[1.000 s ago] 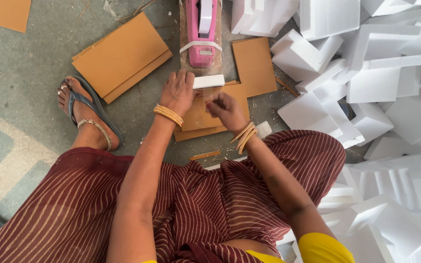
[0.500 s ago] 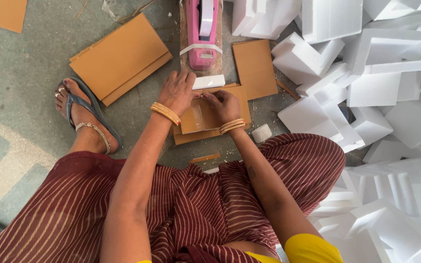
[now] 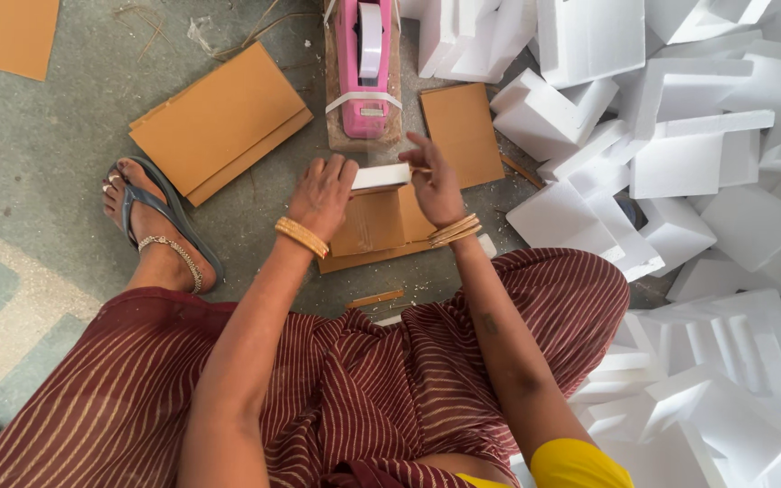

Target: The person packages white foam pieces into cardboard box components by hand, folding the cardboard around the foam and securing it with tape from a dispenser.

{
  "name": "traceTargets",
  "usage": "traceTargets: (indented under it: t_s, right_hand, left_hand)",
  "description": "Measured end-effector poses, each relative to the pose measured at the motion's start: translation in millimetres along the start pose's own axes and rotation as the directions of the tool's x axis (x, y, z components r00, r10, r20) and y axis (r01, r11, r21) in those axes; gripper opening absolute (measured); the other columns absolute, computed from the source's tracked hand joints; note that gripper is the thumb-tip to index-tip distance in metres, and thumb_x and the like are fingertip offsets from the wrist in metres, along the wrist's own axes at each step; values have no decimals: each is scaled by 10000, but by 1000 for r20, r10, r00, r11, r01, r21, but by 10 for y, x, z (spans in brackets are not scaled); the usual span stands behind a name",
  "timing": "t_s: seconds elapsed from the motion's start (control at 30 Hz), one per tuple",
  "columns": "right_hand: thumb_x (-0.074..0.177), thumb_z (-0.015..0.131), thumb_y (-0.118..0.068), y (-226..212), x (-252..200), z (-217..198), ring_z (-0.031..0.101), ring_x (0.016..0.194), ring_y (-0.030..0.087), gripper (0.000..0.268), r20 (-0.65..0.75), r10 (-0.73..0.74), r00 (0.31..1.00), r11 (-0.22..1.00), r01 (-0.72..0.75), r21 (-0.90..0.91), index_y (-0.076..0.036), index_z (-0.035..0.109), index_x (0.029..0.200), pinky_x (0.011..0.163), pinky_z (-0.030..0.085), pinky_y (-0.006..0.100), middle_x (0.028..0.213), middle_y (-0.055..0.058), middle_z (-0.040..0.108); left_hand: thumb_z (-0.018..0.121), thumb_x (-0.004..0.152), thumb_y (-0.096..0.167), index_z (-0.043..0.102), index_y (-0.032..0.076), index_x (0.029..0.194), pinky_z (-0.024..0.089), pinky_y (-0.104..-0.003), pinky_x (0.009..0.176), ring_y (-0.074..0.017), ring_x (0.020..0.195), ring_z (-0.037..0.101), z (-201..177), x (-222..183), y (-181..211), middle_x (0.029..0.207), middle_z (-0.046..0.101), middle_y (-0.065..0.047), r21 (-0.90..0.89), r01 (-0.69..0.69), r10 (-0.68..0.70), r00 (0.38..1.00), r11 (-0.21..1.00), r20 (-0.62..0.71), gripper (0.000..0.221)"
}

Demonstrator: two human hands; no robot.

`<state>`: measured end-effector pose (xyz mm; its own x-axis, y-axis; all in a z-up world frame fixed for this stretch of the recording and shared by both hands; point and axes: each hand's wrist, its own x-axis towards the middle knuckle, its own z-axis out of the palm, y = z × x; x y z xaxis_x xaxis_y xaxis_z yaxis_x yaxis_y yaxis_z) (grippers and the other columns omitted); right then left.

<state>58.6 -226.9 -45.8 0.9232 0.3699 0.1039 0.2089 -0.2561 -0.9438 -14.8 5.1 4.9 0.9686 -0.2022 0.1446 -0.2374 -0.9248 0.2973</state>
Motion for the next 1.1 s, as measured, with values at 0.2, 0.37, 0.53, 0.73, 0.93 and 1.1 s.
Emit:
traceTargets:
  t_s: [0.2,0.37,0.53,0.73,0.93,1.1]
  right_hand:
    - [1046,625,-43,-292,353,56,681,1006,131,680,209,52,977,945,-116,306,-35,260,1619,933,545,272,1082,101,749]
    - [991,679,-95,-368,671,105,698,796,116,829,285,262,922,892,-344,294,-53,156,1632,676,537,249,951,67,760]
    - [909,709,20,-102,936,253,690,722,156,929,244,373,895,836,-439,329,-96,153,1643,643,570,284,912,120,751]
    - [808,696,107,-123,939,296,743,776,213,1073,256,492,832,796,-549,254,-174,72,1634,737,641,352,936,168,731]
    - [781,848,-39,34,439,96,586,1185,273,1070,365,480,797,875,-467,-130,-193,197,1616,956,568,371,1307,155,587]
    - [761,974,-178,633,195,175,480,1234,326,878,216,372,903,851,-240,-467,-138,465,1475,1075,398,423,1316,154,520]
  left_hand:
    - [737,818,73,562,60,1210,520,-428,930,-289,1011,577,-13,-87,103,1110,579,-97,11,-24,25,997,1000,-80,429]
    - [744,816,78,569,72,1189,527,-422,923,-278,993,580,-3,-69,84,1083,579,-79,-14,-22,21,995,1000,-102,412]
    - [741,803,76,572,86,1145,518,-441,878,-272,993,588,39,51,26,1056,584,-66,-53,43,-47,995,998,-84,382]
    - [706,811,83,579,90,1143,518,-435,865,-271,978,590,24,26,28,1053,588,-62,-15,-3,0,986,1000,-166,356]
    - [608,906,77,580,43,1228,524,-404,939,-276,1042,602,108,-344,284,1145,603,-94,38,-103,110,940,994,-324,325]
    - [621,947,77,574,44,1240,521,-407,1016,-273,1082,603,156,-547,388,1171,601,-97,14,-167,164,942,986,-293,299]
